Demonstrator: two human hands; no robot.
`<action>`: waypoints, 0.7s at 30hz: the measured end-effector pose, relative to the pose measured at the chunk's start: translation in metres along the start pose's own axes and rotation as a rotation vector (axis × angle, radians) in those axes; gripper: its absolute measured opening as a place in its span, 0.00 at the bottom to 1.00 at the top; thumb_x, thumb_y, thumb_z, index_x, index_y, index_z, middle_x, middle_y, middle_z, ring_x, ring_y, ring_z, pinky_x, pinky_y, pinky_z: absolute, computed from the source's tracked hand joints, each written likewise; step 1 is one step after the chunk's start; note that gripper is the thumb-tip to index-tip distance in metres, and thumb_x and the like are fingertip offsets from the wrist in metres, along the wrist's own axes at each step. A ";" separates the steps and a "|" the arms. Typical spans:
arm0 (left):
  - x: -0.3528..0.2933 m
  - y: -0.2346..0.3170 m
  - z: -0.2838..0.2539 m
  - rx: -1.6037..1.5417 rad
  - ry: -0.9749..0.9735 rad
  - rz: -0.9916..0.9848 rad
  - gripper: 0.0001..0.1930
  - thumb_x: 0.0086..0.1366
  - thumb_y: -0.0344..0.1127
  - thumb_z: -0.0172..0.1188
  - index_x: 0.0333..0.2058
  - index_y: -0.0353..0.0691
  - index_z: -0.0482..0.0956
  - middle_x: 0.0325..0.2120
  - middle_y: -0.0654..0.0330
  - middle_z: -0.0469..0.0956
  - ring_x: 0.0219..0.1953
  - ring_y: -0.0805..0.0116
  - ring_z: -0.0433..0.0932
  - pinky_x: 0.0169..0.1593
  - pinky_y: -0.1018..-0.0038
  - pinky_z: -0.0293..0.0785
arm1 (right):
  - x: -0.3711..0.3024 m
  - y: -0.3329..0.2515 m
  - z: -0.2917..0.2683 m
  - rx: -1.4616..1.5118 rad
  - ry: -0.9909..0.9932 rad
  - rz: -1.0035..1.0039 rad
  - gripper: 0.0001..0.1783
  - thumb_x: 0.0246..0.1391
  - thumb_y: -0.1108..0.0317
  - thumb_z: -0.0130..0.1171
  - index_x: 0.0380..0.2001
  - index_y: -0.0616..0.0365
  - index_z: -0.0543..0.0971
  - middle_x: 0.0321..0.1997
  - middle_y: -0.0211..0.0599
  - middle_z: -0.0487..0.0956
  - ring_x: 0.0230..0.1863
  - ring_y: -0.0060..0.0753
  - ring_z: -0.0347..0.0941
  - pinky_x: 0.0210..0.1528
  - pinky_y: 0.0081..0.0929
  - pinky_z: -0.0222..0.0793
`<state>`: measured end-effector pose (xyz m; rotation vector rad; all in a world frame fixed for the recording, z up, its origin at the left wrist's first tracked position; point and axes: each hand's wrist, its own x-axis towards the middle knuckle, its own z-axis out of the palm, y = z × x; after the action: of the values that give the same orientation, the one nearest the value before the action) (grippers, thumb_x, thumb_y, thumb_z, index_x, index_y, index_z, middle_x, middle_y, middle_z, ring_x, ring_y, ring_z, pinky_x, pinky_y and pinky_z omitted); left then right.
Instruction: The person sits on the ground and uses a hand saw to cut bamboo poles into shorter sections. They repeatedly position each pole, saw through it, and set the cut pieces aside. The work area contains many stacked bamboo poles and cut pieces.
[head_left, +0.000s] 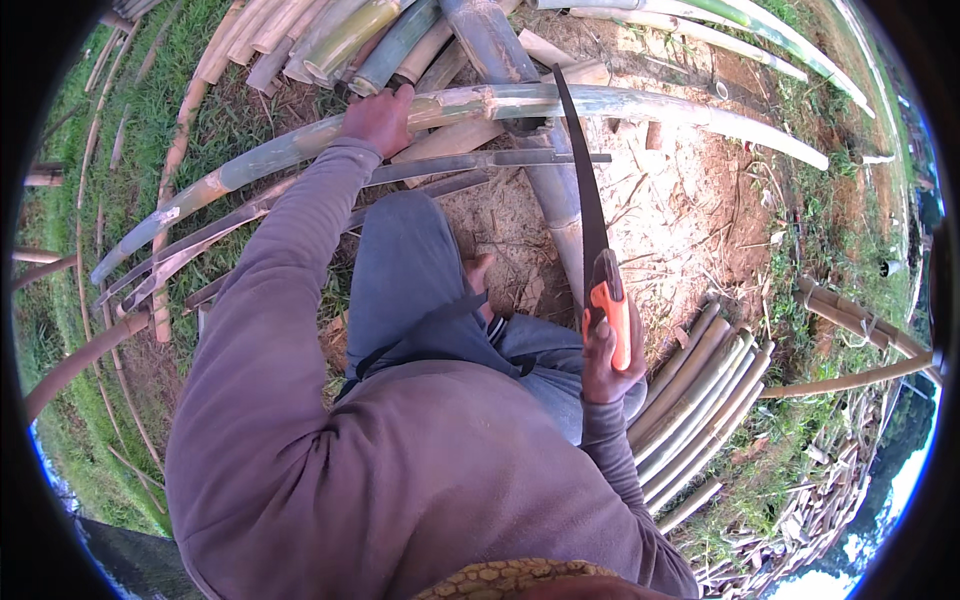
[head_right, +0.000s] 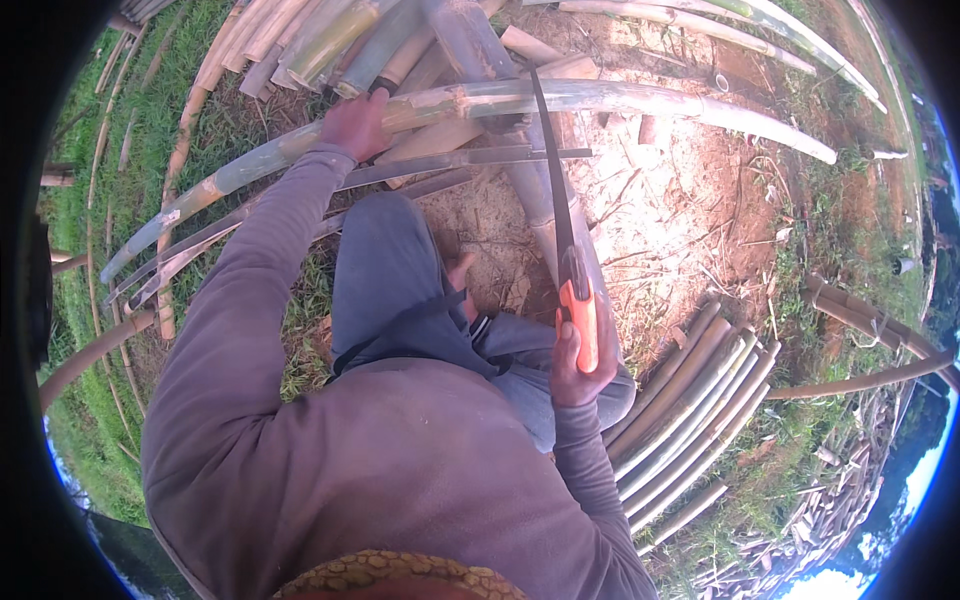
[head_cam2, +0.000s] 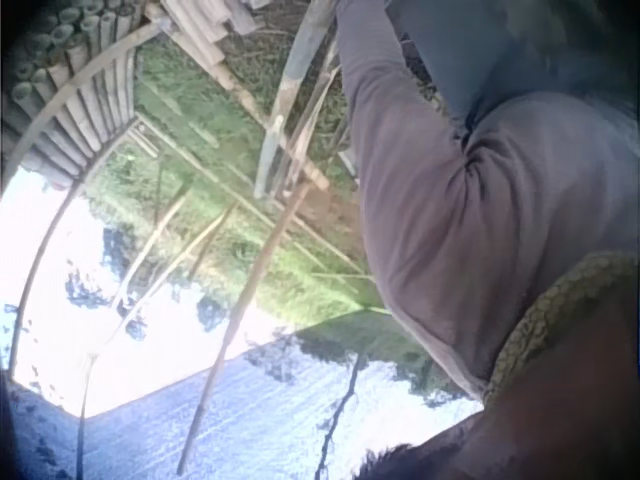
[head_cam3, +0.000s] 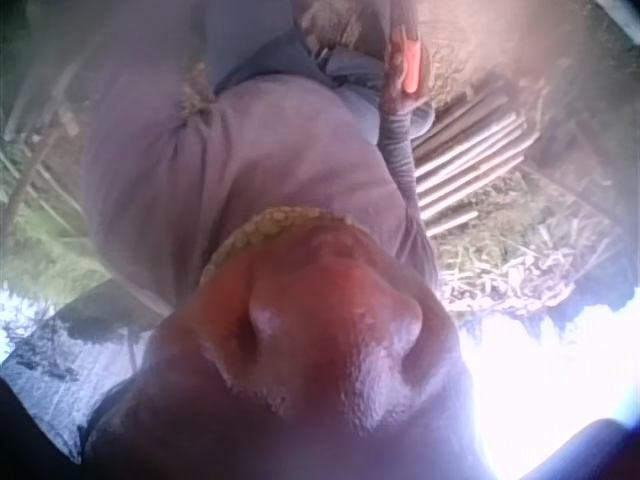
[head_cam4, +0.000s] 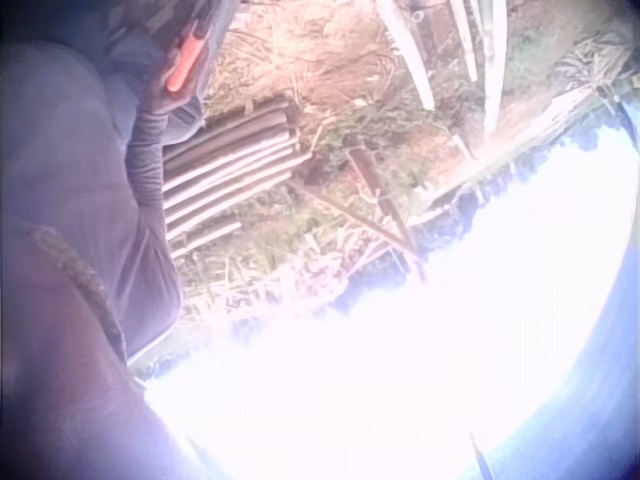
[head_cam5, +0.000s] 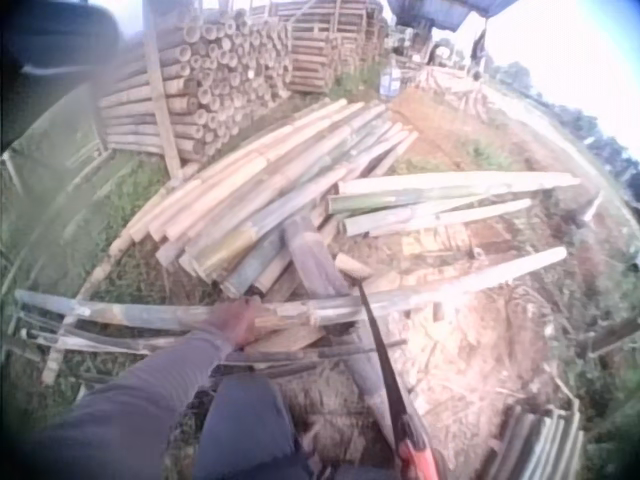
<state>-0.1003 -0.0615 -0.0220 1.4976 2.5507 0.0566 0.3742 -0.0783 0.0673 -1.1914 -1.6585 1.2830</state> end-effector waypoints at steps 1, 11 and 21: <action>0.000 0.002 0.002 -0.005 0.004 0.010 0.24 0.57 0.42 0.72 0.49 0.44 0.74 0.45 0.47 0.84 0.48 0.41 0.86 0.52 0.48 0.82 | -0.019 -0.012 -0.006 0.084 0.005 0.042 0.31 0.74 0.61 0.58 0.68 0.76 0.70 0.67 0.54 0.77 0.62 0.40 0.80 0.61 0.33 0.80; 0.012 0.016 -0.004 0.044 -0.005 0.060 0.26 0.58 0.42 0.74 0.51 0.45 0.74 0.46 0.49 0.85 0.49 0.45 0.87 0.53 0.48 0.82 | 0.213 -0.002 0.106 0.038 0.047 -0.097 0.23 0.70 0.66 0.64 0.62 0.68 0.79 0.45 0.36 0.86 0.43 0.22 0.79 0.47 0.25 0.77; 0.003 0.003 0.005 0.002 -0.003 0.015 0.26 0.56 0.43 0.73 0.50 0.45 0.73 0.45 0.47 0.84 0.48 0.42 0.86 0.53 0.49 0.82 | 0.007 -0.008 0.012 -0.056 0.024 -0.152 0.30 0.74 0.65 0.58 0.67 0.79 0.70 0.64 0.55 0.80 0.65 0.43 0.79 0.61 0.34 0.79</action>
<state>-0.0984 -0.0578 -0.0267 1.5161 2.5380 0.0539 0.3593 -0.0762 0.0717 -1.0861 -1.7428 1.1311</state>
